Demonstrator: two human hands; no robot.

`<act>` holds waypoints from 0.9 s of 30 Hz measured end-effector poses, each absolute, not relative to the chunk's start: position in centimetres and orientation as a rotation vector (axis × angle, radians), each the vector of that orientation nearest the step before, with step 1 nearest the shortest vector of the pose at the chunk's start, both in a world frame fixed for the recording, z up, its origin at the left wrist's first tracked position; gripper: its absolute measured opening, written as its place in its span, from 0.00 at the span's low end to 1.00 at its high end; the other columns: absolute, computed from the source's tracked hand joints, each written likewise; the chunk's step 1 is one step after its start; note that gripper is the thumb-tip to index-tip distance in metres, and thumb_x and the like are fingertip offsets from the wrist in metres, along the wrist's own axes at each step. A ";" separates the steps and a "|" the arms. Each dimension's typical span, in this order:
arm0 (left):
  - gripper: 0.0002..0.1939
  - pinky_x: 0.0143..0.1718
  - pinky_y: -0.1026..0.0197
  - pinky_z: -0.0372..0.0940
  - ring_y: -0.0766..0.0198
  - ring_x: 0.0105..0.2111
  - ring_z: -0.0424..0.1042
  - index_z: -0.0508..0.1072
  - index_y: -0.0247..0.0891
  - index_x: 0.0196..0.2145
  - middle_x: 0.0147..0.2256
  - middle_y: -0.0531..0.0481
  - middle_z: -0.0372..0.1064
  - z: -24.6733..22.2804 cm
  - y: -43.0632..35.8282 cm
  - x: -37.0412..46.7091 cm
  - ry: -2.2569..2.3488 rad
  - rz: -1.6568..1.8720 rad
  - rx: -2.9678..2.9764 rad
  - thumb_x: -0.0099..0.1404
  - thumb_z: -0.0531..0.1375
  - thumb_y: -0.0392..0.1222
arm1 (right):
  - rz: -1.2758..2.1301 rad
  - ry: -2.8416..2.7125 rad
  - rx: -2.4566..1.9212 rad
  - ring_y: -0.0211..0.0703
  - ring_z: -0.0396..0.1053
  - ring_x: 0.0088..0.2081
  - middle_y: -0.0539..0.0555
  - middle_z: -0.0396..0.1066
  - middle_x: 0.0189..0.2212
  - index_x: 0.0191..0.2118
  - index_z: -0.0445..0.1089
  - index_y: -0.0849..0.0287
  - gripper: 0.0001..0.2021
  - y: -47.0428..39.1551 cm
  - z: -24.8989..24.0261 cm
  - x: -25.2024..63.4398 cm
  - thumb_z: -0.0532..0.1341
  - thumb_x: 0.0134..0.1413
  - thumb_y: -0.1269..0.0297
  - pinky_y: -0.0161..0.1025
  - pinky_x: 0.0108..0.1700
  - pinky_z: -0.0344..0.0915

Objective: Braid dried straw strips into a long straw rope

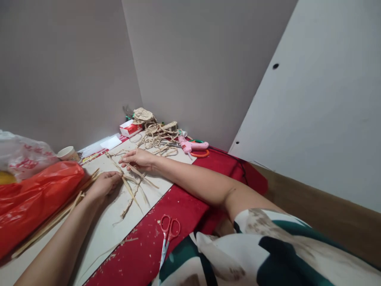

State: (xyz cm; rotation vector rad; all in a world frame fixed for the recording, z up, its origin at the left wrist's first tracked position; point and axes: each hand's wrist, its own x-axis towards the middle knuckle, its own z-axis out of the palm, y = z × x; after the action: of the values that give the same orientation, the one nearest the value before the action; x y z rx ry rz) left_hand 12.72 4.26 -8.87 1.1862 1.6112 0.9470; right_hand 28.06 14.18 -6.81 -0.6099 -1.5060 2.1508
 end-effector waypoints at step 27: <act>0.15 0.13 0.74 0.36 0.78 0.13 0.36 0.60 0.37 0.23 0.15 0.64 0.40 -7.6 3.9 13.2 1.510 1.010 0.938 0.53 0.63 0.45 | 2.114 -1.497 -0.651 0.29 0.65 0.18 0.50 0.71 0.19 0.28 0.66 0.66 0.03 13.8 -7.3 28.8 0.62 0.47 0.76 0.24 0.18 0.60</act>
State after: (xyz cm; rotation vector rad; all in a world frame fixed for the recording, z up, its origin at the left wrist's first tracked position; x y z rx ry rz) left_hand 13.20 3.86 -7.61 0.9376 1.5095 1.0101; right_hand 28.75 13.81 -7.27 -0.6511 -1.4972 2.1144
